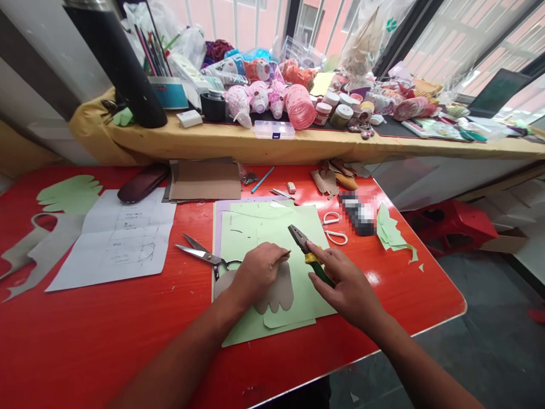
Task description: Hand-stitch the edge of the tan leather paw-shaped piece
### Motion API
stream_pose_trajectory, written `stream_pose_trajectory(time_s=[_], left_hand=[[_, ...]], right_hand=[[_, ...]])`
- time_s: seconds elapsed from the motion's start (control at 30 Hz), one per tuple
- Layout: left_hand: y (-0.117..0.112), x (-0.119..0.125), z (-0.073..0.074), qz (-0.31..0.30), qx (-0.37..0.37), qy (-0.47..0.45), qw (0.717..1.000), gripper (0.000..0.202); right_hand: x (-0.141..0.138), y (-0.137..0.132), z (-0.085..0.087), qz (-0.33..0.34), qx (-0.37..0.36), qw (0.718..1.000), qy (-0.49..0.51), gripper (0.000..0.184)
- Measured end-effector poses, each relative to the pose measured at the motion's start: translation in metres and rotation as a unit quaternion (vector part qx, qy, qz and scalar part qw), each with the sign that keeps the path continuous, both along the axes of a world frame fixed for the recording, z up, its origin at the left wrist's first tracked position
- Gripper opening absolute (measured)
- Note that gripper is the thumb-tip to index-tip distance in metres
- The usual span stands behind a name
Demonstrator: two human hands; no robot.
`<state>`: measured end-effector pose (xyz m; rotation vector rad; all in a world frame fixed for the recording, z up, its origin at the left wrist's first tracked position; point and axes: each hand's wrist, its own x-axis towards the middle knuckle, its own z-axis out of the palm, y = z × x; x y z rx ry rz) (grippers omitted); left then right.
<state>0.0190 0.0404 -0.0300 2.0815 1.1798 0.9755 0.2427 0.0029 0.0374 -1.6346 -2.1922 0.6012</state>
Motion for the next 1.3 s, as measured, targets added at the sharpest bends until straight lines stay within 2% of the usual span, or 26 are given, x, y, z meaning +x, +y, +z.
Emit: stream_pose_trajectory(time_s=[0.1,0.2,0.37,0.5,0.63,0.8,0.87,1.03,1.2,1.3], left_hand=[[0.001,-0.001,-0.002,0.0,0.004,0.001,1.0,0.025],[0.001,-0.001,-0.002,0.0,-0.004,-0.006,1.0,0.023],[0.0,-0.001,0.007,0.019,-0.066,-0.037,0.997,0.019],[0.002,-0.001,0.015,0.034,-0.102,-0.087,0.99,0.015],[0.005,-0.003,0.019,0.068,-0.149,-0.136,0.977,0.014],[0.006,-0.004,0.019,0.078,-0.183,-0.159,0.967,0.014],[0.006,-0.004,0.02,0.076,-0.189,-0.158,0.966,0.014],[0.004,-0.005,0.022,0.07,-0.184,-0.164,0.967,0.015],[0.003,-0.007,0.02,0.078,-0.163,-0.181,0.967,0.014],[0.003,-0.008,0.018,0.104,-0.177,-0.209,0.956,0.017]], right_hand=[[0.011,0.004,-0.007,-0.04,-0.014,0.999,0.001,0.058],[0.018,0.01,-0.019,-0.058,-0.013,0.997,-0.046,0.057],[0.024,0.024,-0.032,-0.052,0.038,0.983,-0.174,0.054],[0.026,0.039,-0.035,-0.018,0.093,0.973,-0.211,0.052],[0.028,0.046,-0.035,0.023,0.132,0.973,-0.19,0.043],[0.019,0.034,-0.03,0.015,0.182,0.983,-0.021,0.028],[0.01,0.028,-0.028,0.022,0.158,0.986,0.039,0.026],[-0.014,0.028,-0.03,0.048,-0.026,0.986,0.155,0.028],[-0.032,0.041,-0.031,0.073,-0.135,0.977,0.149,0.016],[-0.037,0.052,-0.029,0.083,-0.169,0.97,0.155,0.014]])
